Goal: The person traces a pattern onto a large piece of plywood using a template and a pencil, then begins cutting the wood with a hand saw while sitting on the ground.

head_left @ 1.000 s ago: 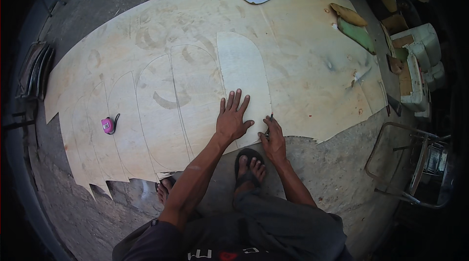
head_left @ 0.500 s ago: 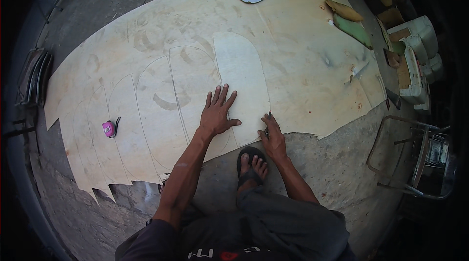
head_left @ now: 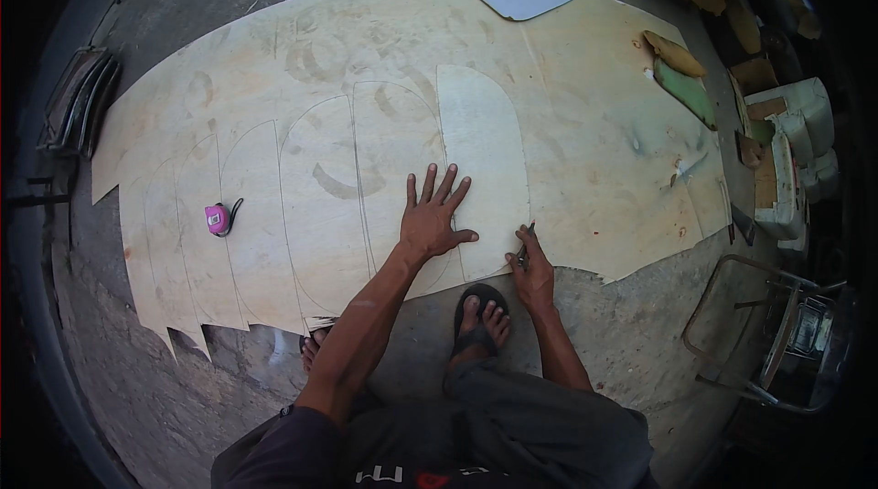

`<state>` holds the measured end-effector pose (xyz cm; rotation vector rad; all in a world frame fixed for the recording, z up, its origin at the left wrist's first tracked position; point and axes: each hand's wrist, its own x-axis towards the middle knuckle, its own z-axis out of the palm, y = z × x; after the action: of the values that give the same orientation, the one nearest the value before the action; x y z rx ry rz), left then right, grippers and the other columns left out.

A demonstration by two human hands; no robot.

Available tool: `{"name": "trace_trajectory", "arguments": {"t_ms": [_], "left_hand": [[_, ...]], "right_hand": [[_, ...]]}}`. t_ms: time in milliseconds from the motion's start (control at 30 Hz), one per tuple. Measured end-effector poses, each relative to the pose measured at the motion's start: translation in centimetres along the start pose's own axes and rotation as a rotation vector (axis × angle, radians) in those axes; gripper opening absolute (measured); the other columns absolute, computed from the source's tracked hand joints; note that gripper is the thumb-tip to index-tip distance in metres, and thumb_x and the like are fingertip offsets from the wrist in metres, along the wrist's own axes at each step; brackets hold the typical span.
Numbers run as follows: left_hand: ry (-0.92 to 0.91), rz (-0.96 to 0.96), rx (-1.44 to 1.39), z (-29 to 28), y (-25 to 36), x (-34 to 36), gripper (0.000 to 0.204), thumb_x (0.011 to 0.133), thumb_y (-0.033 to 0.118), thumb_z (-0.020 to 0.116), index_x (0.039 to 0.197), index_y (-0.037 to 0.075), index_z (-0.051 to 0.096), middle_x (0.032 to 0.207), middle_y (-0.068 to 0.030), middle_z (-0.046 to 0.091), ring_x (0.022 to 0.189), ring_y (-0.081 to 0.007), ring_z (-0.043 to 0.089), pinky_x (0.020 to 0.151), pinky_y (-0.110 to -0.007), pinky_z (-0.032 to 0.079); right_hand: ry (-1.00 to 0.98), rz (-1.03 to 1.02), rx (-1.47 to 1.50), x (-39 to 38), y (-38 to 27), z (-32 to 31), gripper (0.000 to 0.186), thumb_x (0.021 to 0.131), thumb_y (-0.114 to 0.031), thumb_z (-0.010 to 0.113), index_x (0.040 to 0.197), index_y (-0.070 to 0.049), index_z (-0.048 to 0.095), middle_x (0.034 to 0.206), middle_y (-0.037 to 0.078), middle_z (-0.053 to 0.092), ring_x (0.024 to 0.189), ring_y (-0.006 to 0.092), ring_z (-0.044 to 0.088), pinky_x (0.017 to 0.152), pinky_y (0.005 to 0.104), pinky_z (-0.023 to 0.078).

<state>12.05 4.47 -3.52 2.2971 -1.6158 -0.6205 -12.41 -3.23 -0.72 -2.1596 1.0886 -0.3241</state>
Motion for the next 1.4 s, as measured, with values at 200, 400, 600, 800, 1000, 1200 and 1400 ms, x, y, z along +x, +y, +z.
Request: {"name": "trace_trajectory", "arguments": {"t_ms": [200,400,600,800,1000,1200,1400], "left_hand": [[0.006,-0.009,0.002,0.2,-0.2,0.0,0.114,0.074,0.079,0.069,0.165,0.026,0.025,0.173,-0.006,0.015,0.16,-0.0343,0.005,0.127,-0.062,0.001],[0.009,-0.003,-0.01,0.1,0.0,0.2,0.115,0.073,0.08,0.069,0.165,0.026,0.025,0.173,-0.0061,0.016,0.16,-0.0335,0.006,0.127,-0.062,0.001],[-0.023,-0.029,-0.014,-0.3,0.1,0.0,0.114,0.073,0.074,0.074,0.164,0.026,0.026,0.173,-0.0057,0.016,0.16,-0.0329,0.006,0.127,-0.061,0.001],[-0.01,-0.02,-0.02,0.0,-0.1,0.2,0.115,0.073,0.076,0.073,0.165,0.026,0.025,0.174,-0.0052,0.014,0.16,-0.0333,0.005,0.127,-0.063,0.0],[-0.065,-0.04,0.008,-1.1,1.3,0.3,0.115,0.075,0.069,0.077,0.165,0.021,0.024,0.173,-0.0083,0.014,0.16,-0.0359,0.005,0.126,-0.064,0.004],[-0.077,-0.136,0.286,-0.3,4.4,2.2,0.073,0.095,0.039,0.064,0.154,0.004,0.04,0.168,-0.0217,0.024,0.157,-0.043,0.014,0.126,-0.055,0.017],[0.017,-0.14,0.21,0.8,6.0,4.4,0.042,0.102,0.019,0.049,0.139,-0.001,0.049,0.165,-0.0302,0.025,0.155,-0.0441,0.022,0.124,-0.052,0.024]], "right_hand": [[-0.021,0.028,-0.003,0.6,-0.6,-0.4,0.05,0.092,-0.003,0.069,0.141,-0.005,0.055,0.15,0.021,0.053,0.144,0.0377,0.046,0.116,0.0448,0.043],[-0.016,0.018,-0.018,0.4,-0.3,-0.5,0.048,0.093,-0.004,0.068,0.14,-0.006,0.056,0.15,0.021,0.053,0.144,0.0385,0.045,0.116,0.0446,0.043],[-0.028,0.008,-0.015,0.1,-0.3,-0.2,0.047,0.094,-0.004,0.067,0.14,-0.006,0.055,0.15,0.022,0.053,0.146,0.0385,0.043,0.116,0.0451,0.042],[-0.02,-0.008,-0.03,0.3,-0.4,-0.4,0.05,0.094,-0.006,0.068,0.141,-0.007,0.055,0.151,0.021,0.052,0.145,0.0359,0.045,0.116,0.0432,0.042],[0.011,0.022,-0.05,0.5,0.1,-0.8,0.044,0.098,-0.012,0.065,0.141,-0.006,0.057,0.142,0.022,0.06,0.133,0.0367,0.058,0.108,0.0432,0.049],[0.04,0.043,0.014,8.5,-5.3,-2.3,0.036,0.104,-0.028,0.062,0.131,-0.005,0.066,0.106,0.02,0.075,0.093,0.0311,0.074,0.081,0.0383,0.057],[-0.152,-0.126,0.098,21.1,-9.6,0.0,0.033,0.103,-0.032,0.062,0.115,-0.003,0.072,0.092,0.015,0.077,0.078,0.0257,0.072,0.075,0.0378,0.055]]}}
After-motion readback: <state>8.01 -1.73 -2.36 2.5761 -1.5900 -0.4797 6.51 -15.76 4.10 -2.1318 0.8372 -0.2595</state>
